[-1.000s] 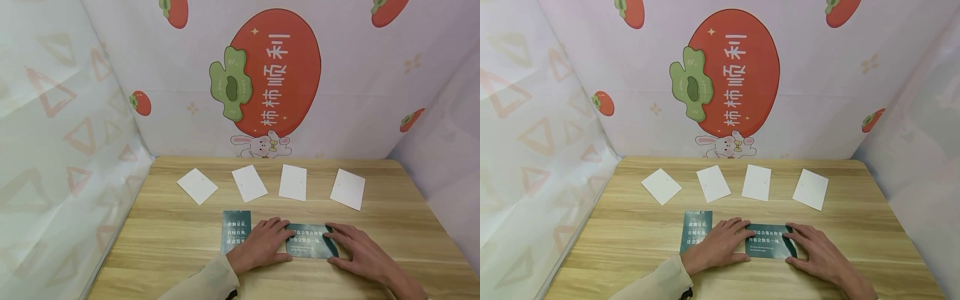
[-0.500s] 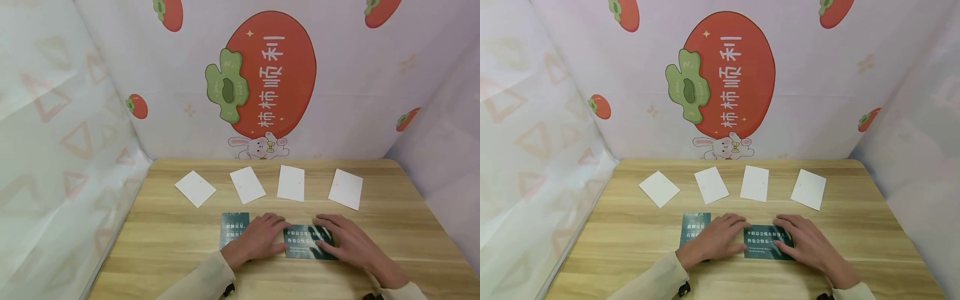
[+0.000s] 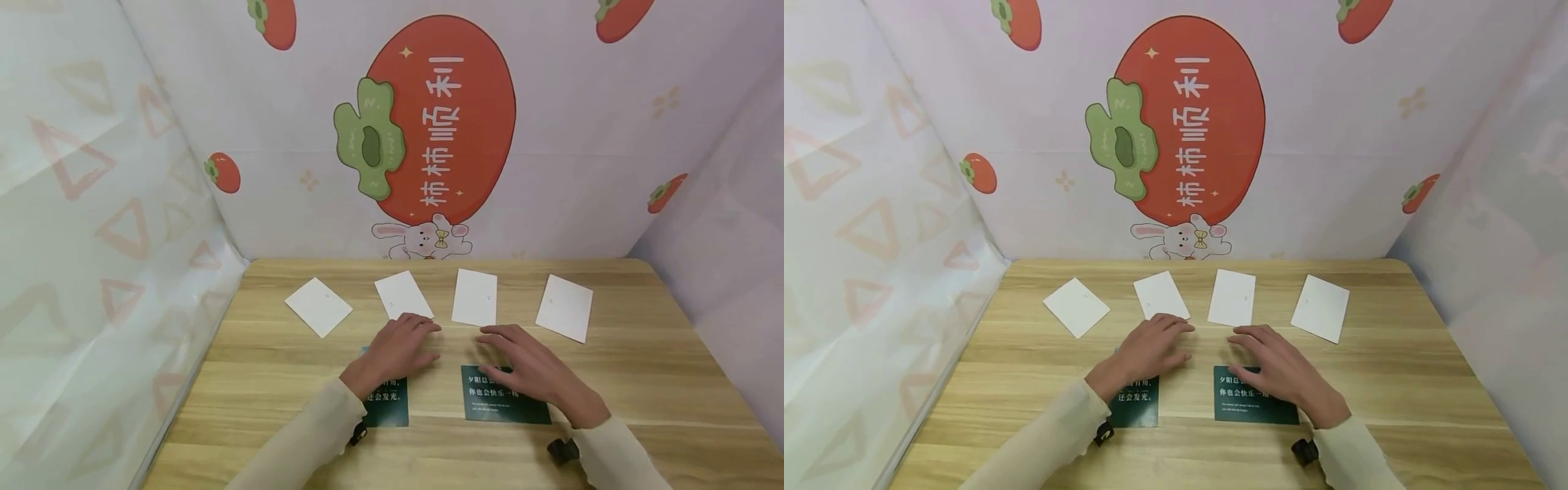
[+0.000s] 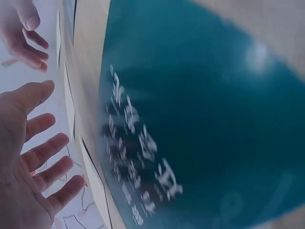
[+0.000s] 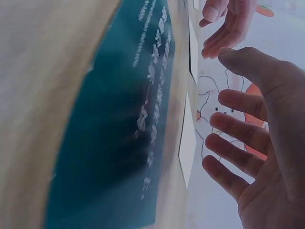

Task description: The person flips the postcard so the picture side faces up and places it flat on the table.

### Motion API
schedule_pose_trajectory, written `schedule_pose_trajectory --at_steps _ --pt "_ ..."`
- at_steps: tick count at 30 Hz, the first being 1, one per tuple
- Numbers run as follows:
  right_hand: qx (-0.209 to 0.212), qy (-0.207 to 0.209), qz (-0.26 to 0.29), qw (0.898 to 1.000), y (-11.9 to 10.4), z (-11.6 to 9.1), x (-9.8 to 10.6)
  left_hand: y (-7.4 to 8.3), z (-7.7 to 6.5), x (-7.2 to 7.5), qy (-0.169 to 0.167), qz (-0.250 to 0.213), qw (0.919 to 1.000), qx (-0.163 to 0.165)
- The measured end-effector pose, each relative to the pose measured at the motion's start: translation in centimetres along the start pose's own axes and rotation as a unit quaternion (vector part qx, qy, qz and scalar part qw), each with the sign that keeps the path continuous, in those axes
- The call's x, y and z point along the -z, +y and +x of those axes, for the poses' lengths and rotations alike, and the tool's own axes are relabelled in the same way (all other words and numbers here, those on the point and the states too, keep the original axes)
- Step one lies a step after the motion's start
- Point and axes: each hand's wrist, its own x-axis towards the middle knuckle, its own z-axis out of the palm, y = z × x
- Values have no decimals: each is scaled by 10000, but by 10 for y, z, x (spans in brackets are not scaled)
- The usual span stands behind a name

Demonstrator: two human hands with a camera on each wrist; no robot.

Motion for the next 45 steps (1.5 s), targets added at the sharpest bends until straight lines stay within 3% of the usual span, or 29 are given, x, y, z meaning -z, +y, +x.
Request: schedule_pose_trajectory --at_steps 7,18,31,45 --pt "121 2 246 9996 -6 27 -5 -22 5 2 73 96 9997 213" --pt "62 -187 454 9988 -17 60 -14 -45 11 2 -7 -100 9983 581" --pt "-128 -452 511 9976 -25 87 -23 -58 30 18 -250 -127 9931 1135" --pt "-365 -558 628 9958 -33 115 -37 -87 41 18 -199 -273 9859 1638"
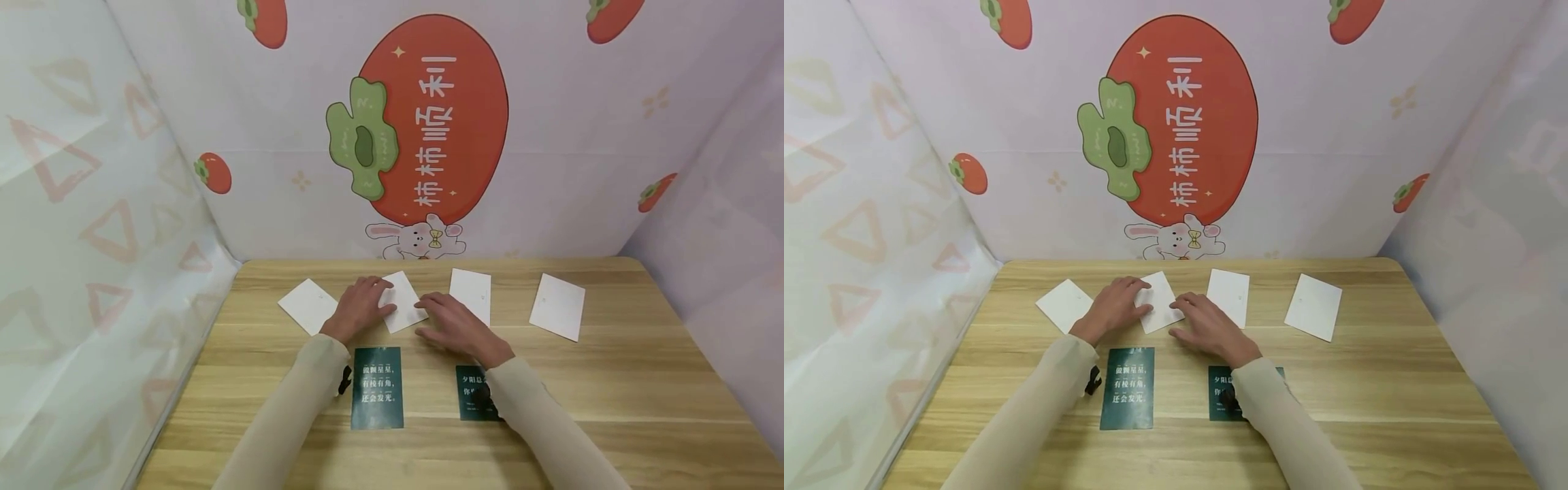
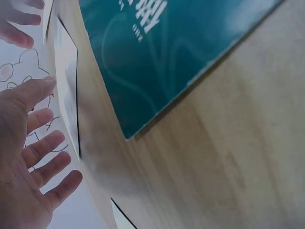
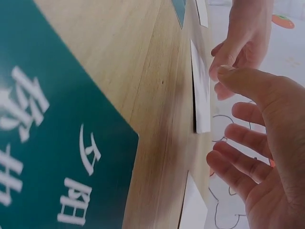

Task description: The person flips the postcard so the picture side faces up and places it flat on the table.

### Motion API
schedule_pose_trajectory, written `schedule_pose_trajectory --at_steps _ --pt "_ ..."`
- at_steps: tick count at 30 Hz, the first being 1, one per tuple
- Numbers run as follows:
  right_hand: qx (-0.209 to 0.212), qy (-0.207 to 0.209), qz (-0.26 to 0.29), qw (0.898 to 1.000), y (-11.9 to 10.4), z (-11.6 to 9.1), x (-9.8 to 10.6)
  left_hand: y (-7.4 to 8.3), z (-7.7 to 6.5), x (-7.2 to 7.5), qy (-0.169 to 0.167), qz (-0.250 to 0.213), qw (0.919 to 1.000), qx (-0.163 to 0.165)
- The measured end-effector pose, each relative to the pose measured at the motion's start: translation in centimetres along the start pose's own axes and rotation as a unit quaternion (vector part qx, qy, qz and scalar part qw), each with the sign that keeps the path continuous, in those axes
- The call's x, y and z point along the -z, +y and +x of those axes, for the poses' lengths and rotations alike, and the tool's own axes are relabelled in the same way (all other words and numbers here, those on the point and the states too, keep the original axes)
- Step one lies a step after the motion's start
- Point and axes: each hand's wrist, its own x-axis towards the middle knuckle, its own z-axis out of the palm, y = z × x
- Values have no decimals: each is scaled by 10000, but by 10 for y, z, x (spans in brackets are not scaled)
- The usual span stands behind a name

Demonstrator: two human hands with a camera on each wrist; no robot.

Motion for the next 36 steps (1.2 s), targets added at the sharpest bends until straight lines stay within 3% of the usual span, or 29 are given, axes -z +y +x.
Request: schedule_pose_trajectory --at_steps 11,21,36 --pt "-202 -80 75 9997 -5 18 -9 -6 13 8 -104 -5 9997 202" --pt "-148 -278 -52 9995 -11 25 -20 -5 16 13 -278 128 9985 451" --pt "-62 -221 -183 9996 -12 25 -26 -4 22 10 -312 -223 9963 771"
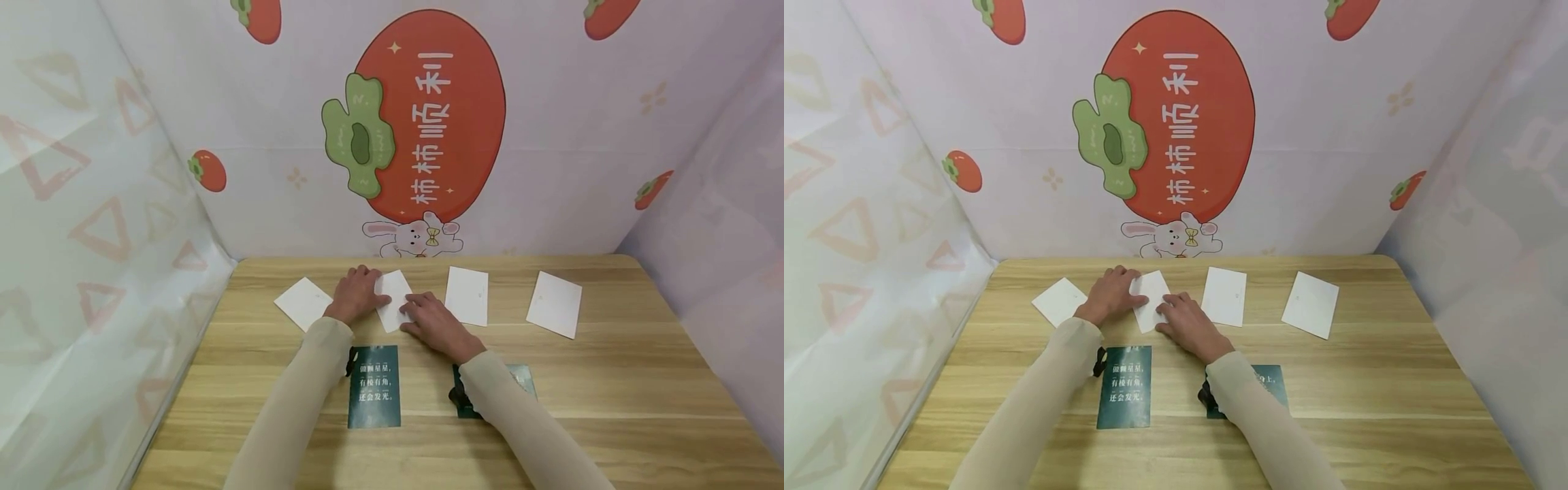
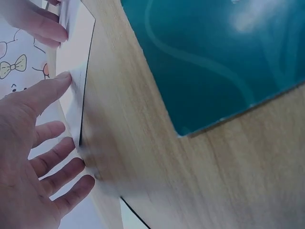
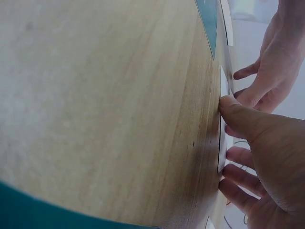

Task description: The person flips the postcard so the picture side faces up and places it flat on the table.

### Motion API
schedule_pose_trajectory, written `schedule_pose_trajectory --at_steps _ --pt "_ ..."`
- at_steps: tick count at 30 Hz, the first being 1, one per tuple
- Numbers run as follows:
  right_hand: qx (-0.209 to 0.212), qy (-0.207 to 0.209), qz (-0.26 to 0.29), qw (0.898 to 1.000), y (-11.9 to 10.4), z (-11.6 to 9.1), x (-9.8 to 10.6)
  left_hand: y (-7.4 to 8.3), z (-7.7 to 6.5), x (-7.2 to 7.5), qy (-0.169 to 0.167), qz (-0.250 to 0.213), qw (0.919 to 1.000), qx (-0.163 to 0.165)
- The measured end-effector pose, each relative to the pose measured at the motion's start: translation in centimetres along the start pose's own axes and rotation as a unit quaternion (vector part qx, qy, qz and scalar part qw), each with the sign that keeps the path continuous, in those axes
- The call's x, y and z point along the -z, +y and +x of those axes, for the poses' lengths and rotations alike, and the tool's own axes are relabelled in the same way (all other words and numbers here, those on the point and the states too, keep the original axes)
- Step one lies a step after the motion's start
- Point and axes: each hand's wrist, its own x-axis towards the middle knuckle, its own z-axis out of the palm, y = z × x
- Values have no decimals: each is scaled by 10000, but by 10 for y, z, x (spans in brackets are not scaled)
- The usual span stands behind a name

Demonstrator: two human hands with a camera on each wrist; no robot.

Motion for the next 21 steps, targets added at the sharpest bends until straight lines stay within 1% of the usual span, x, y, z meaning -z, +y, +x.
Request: schedule_pose_trajectory --at_steps 4,8,11,15,18,21 --pt "5 47 -40 10000 -1 0 -1 0 3 -1 2 -204 9997 145" --pt "-2 48 -36 10000 -1 -1 -3 -1 3 -3 57 -662 9975 234" --pt "-52 41 -56 10000 -3 -1 -3 0 1 -2 85 -1090 9938 208" --pt "-137 60 -69 9999 -7 -1 -5 2 -1 0 -4 -1492 9886 193" --pt "-165 90 -121 9997 -9 -1 -7 1 -1 0 -88 -1673 9857 177" --pt "-158 146 -281 9994 -11 -2 -9 -1 0 0 -99 -1758 9843 87"
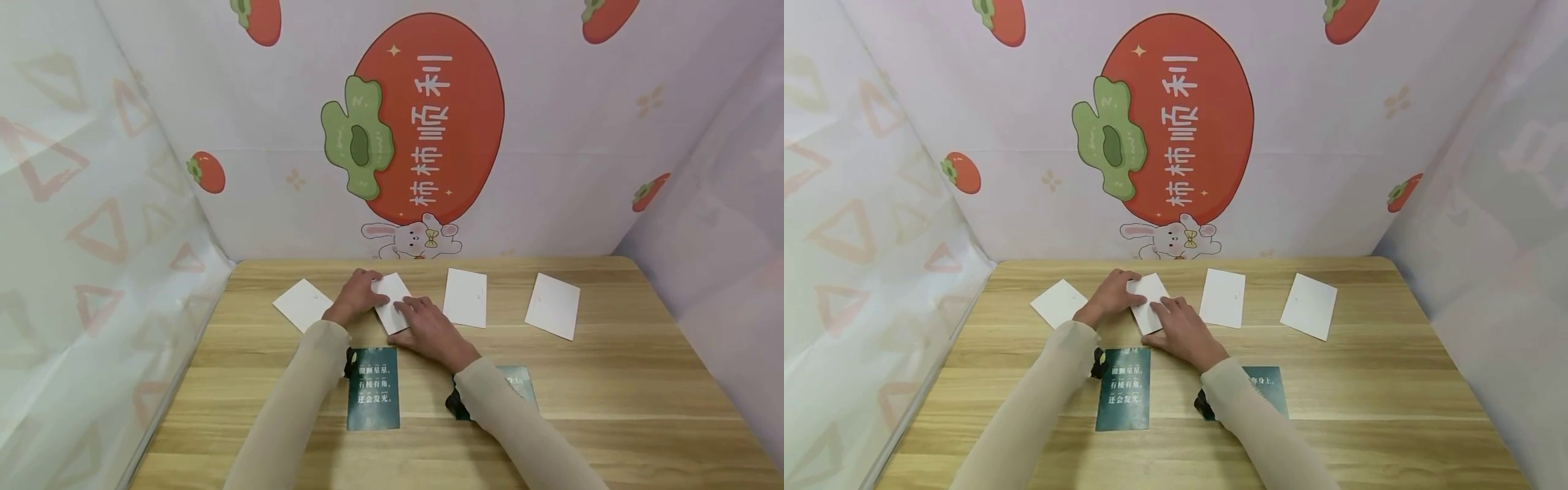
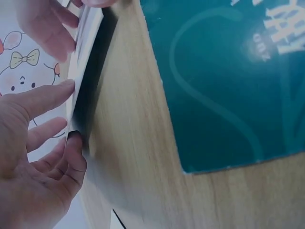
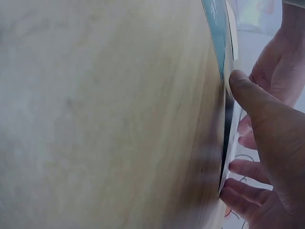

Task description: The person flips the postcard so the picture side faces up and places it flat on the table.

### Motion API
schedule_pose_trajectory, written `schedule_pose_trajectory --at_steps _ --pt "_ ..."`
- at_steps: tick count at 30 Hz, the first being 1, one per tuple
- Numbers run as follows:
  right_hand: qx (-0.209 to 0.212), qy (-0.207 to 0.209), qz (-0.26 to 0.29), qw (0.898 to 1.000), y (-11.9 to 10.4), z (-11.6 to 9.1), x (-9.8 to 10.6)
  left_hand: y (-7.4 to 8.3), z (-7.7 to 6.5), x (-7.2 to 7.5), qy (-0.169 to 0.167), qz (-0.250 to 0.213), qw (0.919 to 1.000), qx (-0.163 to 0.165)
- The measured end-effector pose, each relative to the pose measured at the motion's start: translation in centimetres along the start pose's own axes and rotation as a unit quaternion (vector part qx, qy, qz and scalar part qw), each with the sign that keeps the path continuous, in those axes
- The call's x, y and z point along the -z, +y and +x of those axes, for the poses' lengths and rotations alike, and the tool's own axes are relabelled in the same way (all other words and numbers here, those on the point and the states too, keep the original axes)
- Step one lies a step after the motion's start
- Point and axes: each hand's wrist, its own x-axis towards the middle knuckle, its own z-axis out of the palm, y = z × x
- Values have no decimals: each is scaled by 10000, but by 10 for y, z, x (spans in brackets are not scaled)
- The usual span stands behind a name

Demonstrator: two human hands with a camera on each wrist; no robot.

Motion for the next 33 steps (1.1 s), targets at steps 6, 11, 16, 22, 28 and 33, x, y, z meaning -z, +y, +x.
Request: schedule_pose_trajectory --at_steps 6,11,16,22,28,33 --pt "-23 75 -306 9995 -4 0 -4 -6 0 3 -94 -52 9998 -179" --pt "54 200 -189 9996 -6 -1 -4 -14 -2 7 -138 -394 9988 -257" --pt "220 376 186 9989 -5 -4 -4 -27 -5 11 -190 -651 9968 -428" --pt "335 524 606 9962 1 -7 -3 -35 -10 17 -216 -960 9935 -578" --pt "242 558 1012 9930 2 -7 -1 -37 -12 19 -19 -1231 9905 -616" --pt "48 569 1187 9913 2 -5 -1 -40 -12 19 152 -1314 9891 -642"
